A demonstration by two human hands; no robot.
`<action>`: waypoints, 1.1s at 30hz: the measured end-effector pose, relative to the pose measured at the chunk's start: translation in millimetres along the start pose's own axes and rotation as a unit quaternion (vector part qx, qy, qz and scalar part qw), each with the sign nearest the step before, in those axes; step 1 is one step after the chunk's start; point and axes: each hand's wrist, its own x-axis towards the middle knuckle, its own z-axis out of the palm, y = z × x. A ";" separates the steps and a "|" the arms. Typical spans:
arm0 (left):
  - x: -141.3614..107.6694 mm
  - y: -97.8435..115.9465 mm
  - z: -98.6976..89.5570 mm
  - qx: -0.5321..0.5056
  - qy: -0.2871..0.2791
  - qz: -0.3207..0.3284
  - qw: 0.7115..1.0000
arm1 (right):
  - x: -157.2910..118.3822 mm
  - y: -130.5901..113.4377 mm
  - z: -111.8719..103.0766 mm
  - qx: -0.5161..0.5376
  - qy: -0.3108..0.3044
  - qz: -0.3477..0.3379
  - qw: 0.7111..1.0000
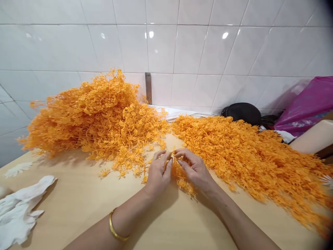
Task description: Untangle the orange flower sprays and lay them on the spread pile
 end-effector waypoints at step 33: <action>4.4 -1.0 3.3 -0.391 -0.114 -0.254 0.877 | 4.5 5.6 -4.3 0.223 0.055 0.229 0.946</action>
